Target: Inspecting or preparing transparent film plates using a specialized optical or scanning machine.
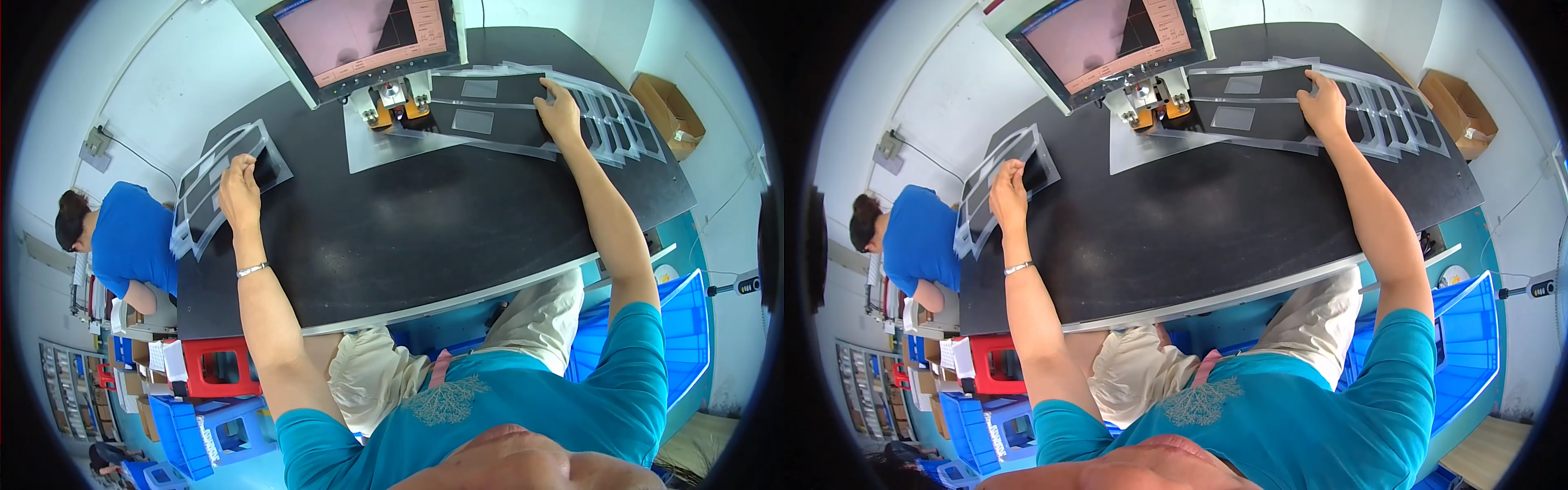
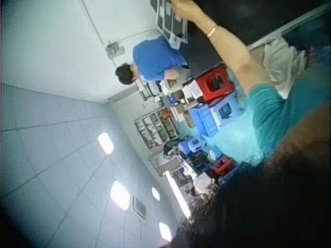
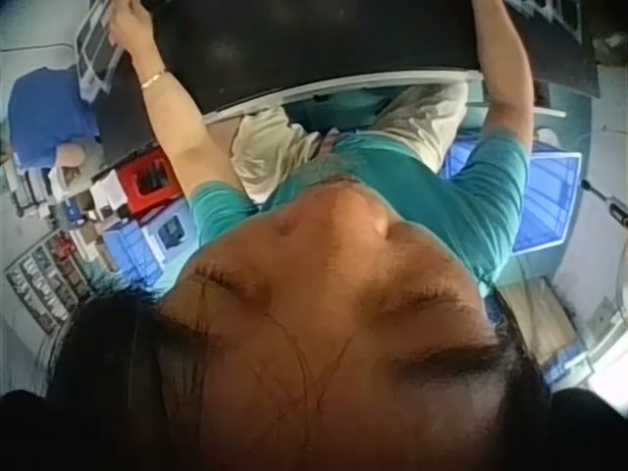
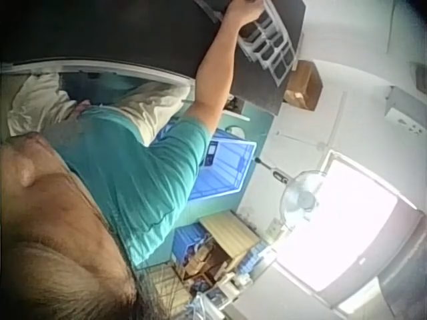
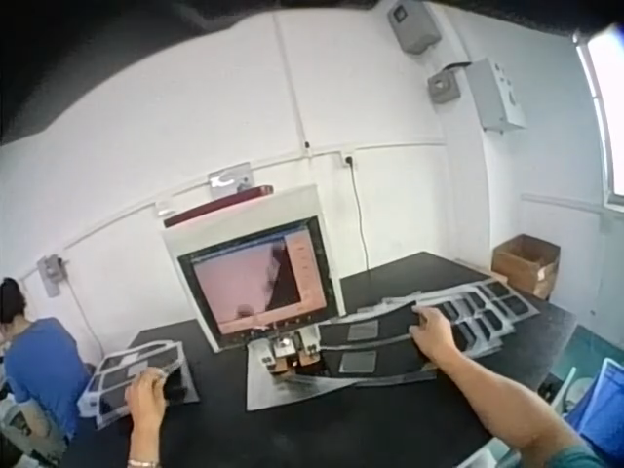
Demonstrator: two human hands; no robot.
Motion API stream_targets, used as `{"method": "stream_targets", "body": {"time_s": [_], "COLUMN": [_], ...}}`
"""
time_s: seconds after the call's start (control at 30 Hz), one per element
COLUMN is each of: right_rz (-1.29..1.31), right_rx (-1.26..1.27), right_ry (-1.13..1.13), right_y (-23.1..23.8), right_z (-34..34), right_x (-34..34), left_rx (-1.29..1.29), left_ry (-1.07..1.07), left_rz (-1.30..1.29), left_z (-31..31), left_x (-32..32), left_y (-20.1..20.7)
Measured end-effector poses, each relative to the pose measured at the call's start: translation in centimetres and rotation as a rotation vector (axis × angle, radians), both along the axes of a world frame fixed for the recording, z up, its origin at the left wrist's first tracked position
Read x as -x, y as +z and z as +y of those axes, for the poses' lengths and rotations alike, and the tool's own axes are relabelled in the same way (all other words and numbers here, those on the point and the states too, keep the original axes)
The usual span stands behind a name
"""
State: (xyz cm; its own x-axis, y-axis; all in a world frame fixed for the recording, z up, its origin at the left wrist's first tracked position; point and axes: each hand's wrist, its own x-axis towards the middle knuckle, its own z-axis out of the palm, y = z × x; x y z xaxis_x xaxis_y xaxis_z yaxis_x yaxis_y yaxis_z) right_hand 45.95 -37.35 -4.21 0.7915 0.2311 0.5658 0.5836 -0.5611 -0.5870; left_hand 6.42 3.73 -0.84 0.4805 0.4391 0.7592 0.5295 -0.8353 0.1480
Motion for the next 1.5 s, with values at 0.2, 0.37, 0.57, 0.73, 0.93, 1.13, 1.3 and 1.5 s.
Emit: {"method": "stream_targets", "body": {"time_s": [0.2,0.37,0.57,0.73,0.93,1.13,1.3,1.5], "right_rz": [0.016,0.084,0.034,-0.026,0.054,-0.132,-0.177,-0.210], "right_rx": [-0.006,-0.041,0.034,0.097,0.306,0.291,0.276,0.205], "right_ry": [0.011,0.043,0.092,0.106,-0.205,-0.132,0.076,0.253], "right_y": [0.2,0.6,0.9,1.7,3.1,1.4,1.2,2.1], "right_z": [-0.1,-0.2,-0.9,-4.8,-8.0,-7.4,-4.9,-2.5], "right_x": [0.4,1.1,1.2,-2.3,-3.2,-4.0,-1.9,1.8], "left_rx": [0.288,-0.150,-0.104,-0.261,-0.275,-0.309,-0.284,-0.264], "left_ry": [-0.015,-0.125,-0.358,-0.629,-0.775,-0.790,-0.768,-0.784], "left_rz": [-0.111,-0.050,0.322,0.369,0.297,0.317,0.299,0.300], "left_z": [0.3,-1.3,-11.9,-18.1,-20.2,-20.0,-19.7,-19.7], "left_x": [-0.2,-1.0,-4.7,-4.8,-5.1,-6.1,-6.6,-6.4], "left_y": [-0.3,0.2,0.5,0.3,-0.6,-1.0,-1.6,-1.4]}}
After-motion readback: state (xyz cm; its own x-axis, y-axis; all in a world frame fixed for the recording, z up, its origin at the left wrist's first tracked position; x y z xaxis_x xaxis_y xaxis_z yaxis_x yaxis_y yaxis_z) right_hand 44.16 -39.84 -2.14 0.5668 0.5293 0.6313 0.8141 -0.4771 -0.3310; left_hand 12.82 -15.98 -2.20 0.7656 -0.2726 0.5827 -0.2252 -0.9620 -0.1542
